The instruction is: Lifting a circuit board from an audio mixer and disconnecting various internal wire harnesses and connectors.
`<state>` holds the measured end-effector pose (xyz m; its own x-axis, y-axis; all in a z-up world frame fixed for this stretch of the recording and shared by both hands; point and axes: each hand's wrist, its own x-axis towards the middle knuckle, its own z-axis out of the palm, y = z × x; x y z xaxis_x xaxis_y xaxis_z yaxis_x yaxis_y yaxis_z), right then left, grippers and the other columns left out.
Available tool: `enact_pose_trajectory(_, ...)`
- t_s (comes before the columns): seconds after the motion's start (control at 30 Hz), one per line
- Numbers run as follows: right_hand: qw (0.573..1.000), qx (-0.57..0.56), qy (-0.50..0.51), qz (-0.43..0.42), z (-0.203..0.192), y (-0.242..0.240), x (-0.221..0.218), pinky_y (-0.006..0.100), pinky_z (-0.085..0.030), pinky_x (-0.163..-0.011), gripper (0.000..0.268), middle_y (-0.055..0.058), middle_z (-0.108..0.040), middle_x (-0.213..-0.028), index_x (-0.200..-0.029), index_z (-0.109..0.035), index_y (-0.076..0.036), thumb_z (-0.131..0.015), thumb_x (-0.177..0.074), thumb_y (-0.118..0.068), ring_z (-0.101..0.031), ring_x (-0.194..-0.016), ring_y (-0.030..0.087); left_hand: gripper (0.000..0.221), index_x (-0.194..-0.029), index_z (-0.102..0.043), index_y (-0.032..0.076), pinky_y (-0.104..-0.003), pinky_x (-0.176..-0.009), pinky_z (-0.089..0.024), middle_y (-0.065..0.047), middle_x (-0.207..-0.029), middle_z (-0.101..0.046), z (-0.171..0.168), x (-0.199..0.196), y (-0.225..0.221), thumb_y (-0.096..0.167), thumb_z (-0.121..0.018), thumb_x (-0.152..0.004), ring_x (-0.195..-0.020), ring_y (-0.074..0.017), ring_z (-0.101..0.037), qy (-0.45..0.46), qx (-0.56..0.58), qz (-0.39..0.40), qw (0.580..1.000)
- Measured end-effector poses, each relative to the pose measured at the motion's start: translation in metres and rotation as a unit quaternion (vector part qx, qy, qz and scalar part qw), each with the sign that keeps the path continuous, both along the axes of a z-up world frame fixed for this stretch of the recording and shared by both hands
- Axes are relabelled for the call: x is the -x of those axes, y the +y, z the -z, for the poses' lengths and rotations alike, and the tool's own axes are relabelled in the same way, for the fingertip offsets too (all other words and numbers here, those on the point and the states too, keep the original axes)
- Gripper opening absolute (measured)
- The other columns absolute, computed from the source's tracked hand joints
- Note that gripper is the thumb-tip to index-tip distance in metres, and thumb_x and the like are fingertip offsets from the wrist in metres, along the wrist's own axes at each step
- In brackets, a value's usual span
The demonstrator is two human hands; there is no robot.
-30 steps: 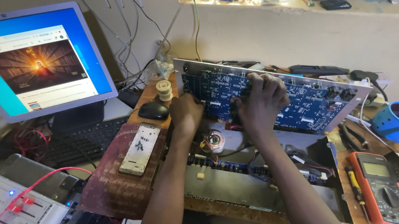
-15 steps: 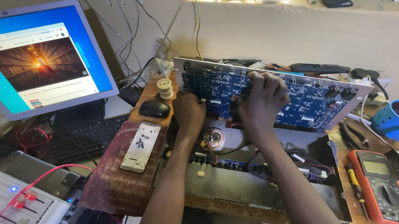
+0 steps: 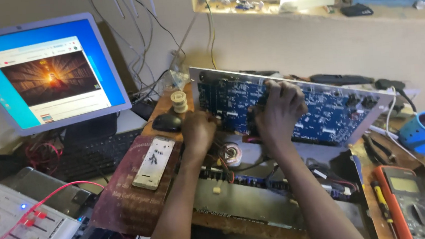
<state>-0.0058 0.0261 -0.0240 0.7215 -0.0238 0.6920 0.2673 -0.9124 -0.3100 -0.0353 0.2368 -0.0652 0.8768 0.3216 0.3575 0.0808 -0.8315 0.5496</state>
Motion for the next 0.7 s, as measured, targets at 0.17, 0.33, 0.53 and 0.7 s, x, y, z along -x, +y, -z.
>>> enact_pose_trajectory(0.17, 1.000, -0.002, -0.001, -0.019, -0.010, -0.001, 0.004, 0.073, -0.035, -0.102, 0.082, 0.007, -0.040, -0.127, -0.139, -0.052, -0.019, -0.099, -0.071, -0.014, -0.037, -0.132, 0.045, 0.023, -0.104, -0.088, 0.018, -0.046, -0.091, -0.062, -0.013, -0.098, -0.083, -0.018, 0.007, -0.002, 0.030, -0.077, -0.088, -0.108, -0.0372, -0.078, 0.057, 0.116, 0.052, 0.990)
enact_pose_trajectory(0.33, 1.000, 0.010, -0.005, -0.015, -0.019, 0.000, 0.015, 0.071, -0.035, -0.102, 0.084, 0.007, -0.040, -0.128, -0.140, -0.051, -0.019, -0.098, -0.071, -0.014, -0.037, -0.131, 0.045, 0.046, -0.119, -0.083, 0.013, -0.049, -0.096, -0.060, -0.016, -0.106, -0.082, -0.028, 0.029, 0.016, 0.034, -0.089, -0.078, -0.114, -0.0375, -0.077, 0.064, 0.249, 0.096, 0.962)
enact_pose_trajectory(0.53, 1.000, 0.005, -0.005, -0.023, -0.026, 0.002, 0.024, 0.070, -0.034, -0.102, 0.083, 0.008, -0.040, -0.128, -0.140, -0.051, -0.018, -0.099, -0.072, -0.014, -0.038, -0.130, 0.045, 0.077, -0.139, -0.073, 0.003, -0.037, -0.094, -0.063, -0.013, -0.117, -0.072, -0.047, 0.053, 0.037, 0.005, -0.098, -0.066, -0.108, -0.0195, -0.067, 0.055, 0.461, 0.159, 0.871)
enact_pose_trajectory(0.7, 0.999, 0.007, -0.020, -0.027, -0.025, 0.001, 0.024, 0.071, -0.033, -0.102, 0.083, 0.005, -0.039, -0.124, -0.139, -0.052, -0.018, -0.101, -0.072, -0.016, -0.039, -0.126, 0.043, 0.093, -0.152, -0.058, -0.004, -0.050, -0.096, -0.062, -0.028, -0.136, -0.066, -0.080, 0.079, 0.044, 0.014, -0.099, -0.070, -0.129, -0.0345, -0.065, 0.113, 0.472, 0.181, 0.855)
